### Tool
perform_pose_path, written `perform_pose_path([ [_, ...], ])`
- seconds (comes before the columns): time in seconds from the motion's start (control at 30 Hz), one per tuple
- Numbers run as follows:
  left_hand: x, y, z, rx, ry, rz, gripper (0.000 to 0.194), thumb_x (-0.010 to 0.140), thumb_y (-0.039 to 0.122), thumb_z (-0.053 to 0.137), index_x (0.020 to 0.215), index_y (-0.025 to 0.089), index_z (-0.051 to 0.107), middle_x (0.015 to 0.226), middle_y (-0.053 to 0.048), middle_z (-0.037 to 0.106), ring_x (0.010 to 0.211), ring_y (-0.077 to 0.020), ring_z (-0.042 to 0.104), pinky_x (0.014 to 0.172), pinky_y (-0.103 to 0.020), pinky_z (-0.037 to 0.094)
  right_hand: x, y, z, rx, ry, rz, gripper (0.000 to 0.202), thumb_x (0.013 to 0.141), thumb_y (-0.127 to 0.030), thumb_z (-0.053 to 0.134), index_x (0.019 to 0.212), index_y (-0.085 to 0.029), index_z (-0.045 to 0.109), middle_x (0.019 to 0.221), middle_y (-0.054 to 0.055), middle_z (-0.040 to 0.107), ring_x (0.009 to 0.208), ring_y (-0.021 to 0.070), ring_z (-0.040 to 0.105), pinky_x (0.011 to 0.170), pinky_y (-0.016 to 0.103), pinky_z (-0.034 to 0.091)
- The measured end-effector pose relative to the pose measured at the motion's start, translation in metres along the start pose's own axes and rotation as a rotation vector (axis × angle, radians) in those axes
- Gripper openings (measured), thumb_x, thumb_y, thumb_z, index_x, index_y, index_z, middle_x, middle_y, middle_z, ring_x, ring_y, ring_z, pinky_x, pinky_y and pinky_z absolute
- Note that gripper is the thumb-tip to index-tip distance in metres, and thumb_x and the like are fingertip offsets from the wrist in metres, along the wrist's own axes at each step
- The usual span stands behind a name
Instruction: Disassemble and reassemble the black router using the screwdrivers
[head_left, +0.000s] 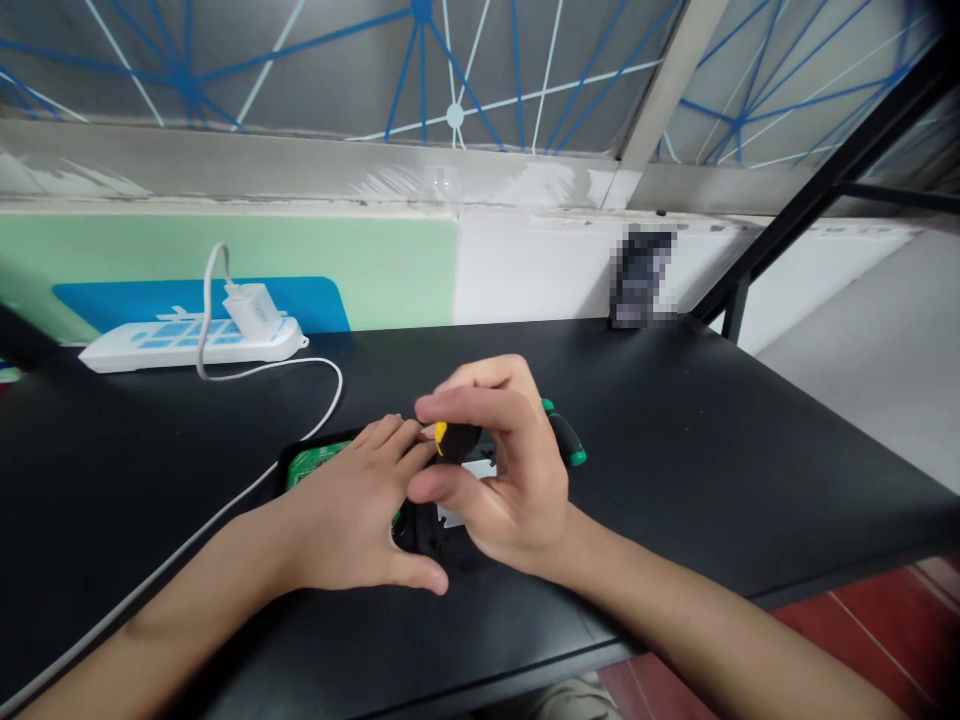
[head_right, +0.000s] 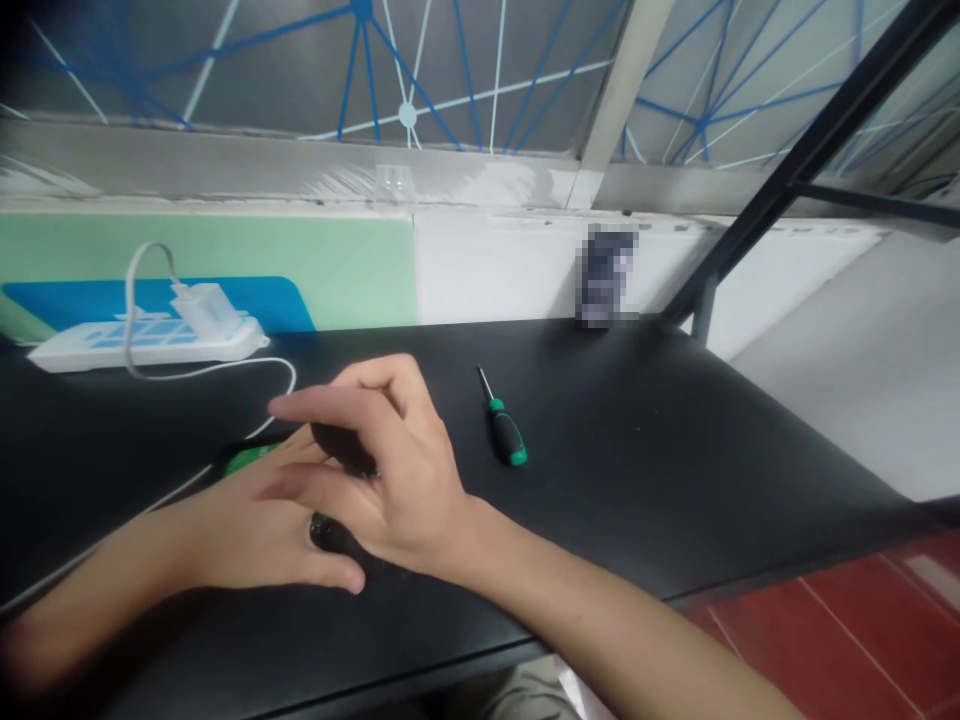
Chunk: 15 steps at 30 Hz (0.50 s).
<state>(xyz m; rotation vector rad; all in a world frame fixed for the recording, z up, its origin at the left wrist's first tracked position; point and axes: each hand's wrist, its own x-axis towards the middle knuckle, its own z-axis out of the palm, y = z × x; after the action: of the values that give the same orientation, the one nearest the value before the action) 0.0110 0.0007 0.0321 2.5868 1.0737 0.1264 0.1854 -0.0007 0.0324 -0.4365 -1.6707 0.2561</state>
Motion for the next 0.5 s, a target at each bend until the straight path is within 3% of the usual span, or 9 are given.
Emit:
perform_pose_path([
  [0.07,0.0,0.001,0.0,0.006,-0.005,0.007,0.075,0.069,0.062,0.083,0.128,0.02,0.063,0.139,-0.014,0.059,0.132,-0.044,0.05,0.113,-0.063,0.039,0.004,-0.002,0.0,-0.039,0.016,-0.029,0.025,0.085,-0.026,0.081,0.105,-0.024,0.066,0.09,0.001,0.06,0.084,0.014,0.062,0.067,0.026,0.059],
  [0.17,-0.001,-0.001,0.002,-0.001,0.004,0.021,0.087,0.069,0.063,0.083,0.14,0.02,0.056,0.148,-0.016,0.053,0.135,-0.0466,0.046,0.115,-0.065,0.037,0.006,-0.005,-0.001,-0.035,0.012,-0.047,0.02,0.087,-0.018,0.077,0.103,-0.023,0.066,0.085,0.002,0.067,0.079,0.0141,0.062,0.066,0.027,0.059],
  [0.27,-0.001,-0.005,0.004,-0.02,0.019,0.026,0.1,0.067,0.066,0.084,0.149,0.021,0.048,0.152,-0.018,0.049,0.138,-0.0487,0.044,0.114,-0.068,0.036,0.001,-0.006,-0.001,0.036,-0.031,0.046,0.023,0.095,-0.011,0.06,0.114,-0.024,0.064,0.095,0.004,0.073,0.083,0.0154,0.07,0.071,0.031,0.062],
  [0.37,-0.001,-0.008,0.006,-0.011,0.008,0.025,0.098,0.066,0.072,0.081,0.145,0.021,0.053,0.15,-0.02,0.051,0.138,-0.051,0.042,0.115,-0.072,0.032,-0.005,-0.004,-0.001,0.152,-0.041,0.134,0.03,0.101,-0.015,0.043,0.126,-0.022,0.057,0.11,0.007,0.073,0.091,0.0161,0.074,0.077,0.034,0.065],
  [0.5,-0.001,-0.006,0.005,-0.009,0.012,0.024,0.091,0.067,0.07,0.082,0.14,0.021,0.058,0.144,-0.018,0.056,0.134,-0.0489,0.047,0.114,-0.071,0.033,-0.004,0.001,-0.002,0.152,-0.041,0.11,0.025,0.104,-0.021,0.043,0.123,-0.023,0.059,0.116,0.008,0.07,0.095,0.0159,0.072,0.08,0.035,0.065],
])
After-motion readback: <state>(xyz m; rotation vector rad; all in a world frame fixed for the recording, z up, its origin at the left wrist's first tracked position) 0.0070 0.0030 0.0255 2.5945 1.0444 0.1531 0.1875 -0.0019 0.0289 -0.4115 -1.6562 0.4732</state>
